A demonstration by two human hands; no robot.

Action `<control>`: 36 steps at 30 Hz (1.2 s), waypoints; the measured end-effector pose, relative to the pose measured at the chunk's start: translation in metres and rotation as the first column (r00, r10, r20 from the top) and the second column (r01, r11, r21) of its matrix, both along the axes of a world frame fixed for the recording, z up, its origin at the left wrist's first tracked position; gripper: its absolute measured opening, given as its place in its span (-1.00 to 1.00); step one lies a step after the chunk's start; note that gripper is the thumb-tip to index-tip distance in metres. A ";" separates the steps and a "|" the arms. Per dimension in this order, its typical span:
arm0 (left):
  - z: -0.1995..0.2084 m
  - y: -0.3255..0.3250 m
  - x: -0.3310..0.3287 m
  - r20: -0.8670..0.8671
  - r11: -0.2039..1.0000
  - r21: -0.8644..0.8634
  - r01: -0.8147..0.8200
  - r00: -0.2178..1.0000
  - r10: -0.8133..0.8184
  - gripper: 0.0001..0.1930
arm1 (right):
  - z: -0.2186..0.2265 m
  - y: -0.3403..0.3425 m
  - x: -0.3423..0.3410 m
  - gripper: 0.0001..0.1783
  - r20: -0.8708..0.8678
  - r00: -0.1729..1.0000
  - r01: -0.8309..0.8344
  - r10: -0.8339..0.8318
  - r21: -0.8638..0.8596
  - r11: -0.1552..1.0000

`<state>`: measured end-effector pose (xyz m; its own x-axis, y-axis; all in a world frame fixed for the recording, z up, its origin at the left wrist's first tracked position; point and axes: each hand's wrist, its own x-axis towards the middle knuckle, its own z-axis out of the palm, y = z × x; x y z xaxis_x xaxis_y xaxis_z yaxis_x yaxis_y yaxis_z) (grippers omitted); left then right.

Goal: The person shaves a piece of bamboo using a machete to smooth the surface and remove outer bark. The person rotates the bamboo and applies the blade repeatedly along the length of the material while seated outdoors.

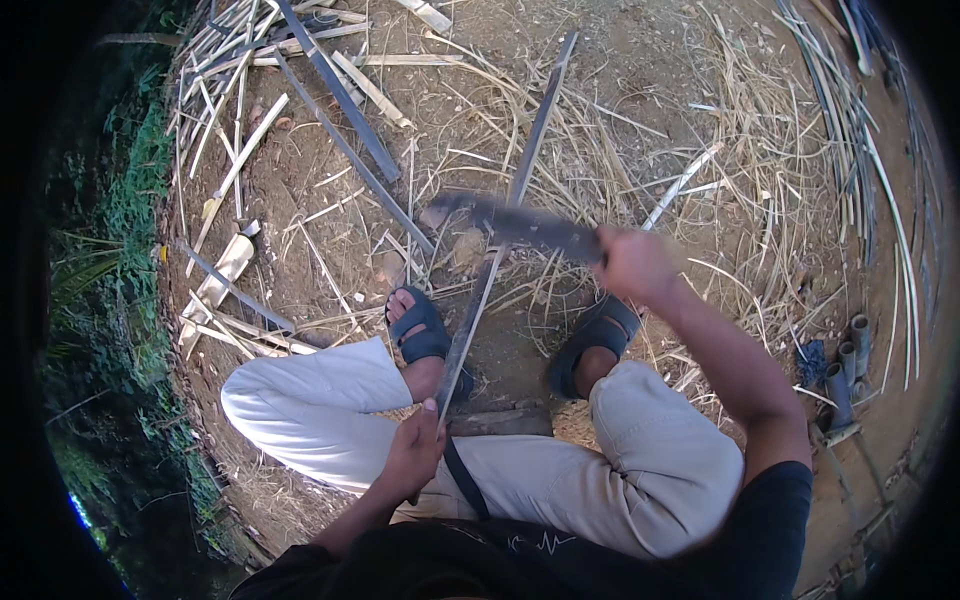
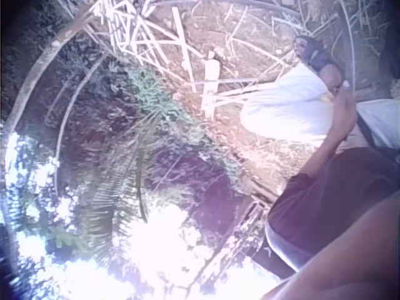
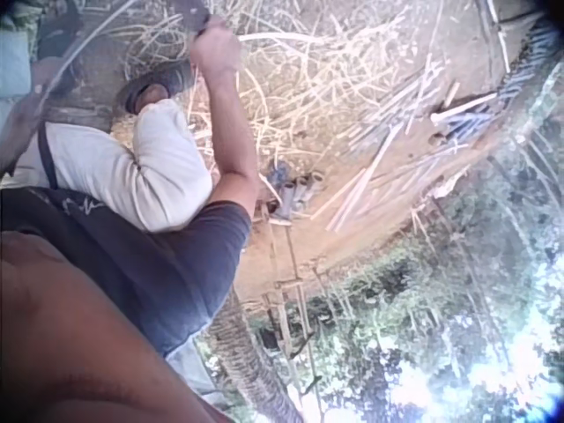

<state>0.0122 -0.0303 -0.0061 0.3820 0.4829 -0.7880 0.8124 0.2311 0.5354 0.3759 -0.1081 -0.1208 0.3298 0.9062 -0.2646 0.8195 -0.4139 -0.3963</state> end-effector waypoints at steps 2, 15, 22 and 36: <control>-0.002 0.001 -0.003 -0.028 0.999 0.035 0.030 0.999 -0.029 -0.47 | -0.002 0.013 0.023 -0.67 0.026 0.986 0.167 -0.166 -0.043 0.985; 0.034 0.008 -0.057 -0.133 0.987 0.089 0.134 0.984 -0.121 -0.51 | -0.037 0.023 0.061 -0.67 0.063 0.967 0.252 -0.248 -0.060 0.966; 0.036 0.000 -0.076 -0.168 0.981 0.143 0.130 0.980 -0.106 -0.49 | -0.003 0.043 0.004 -0.72 0.144 0.955 -0.265 0.260 0.019 0.964; 0.048 -0.004 -0.119 -0.245 0.833 -0.432 -0.346 0.934 0.261 -0.46 | -0.013 0.056 0.023 -0.67 -0.212 0.958 0.155 -0.193 -0.180 0.971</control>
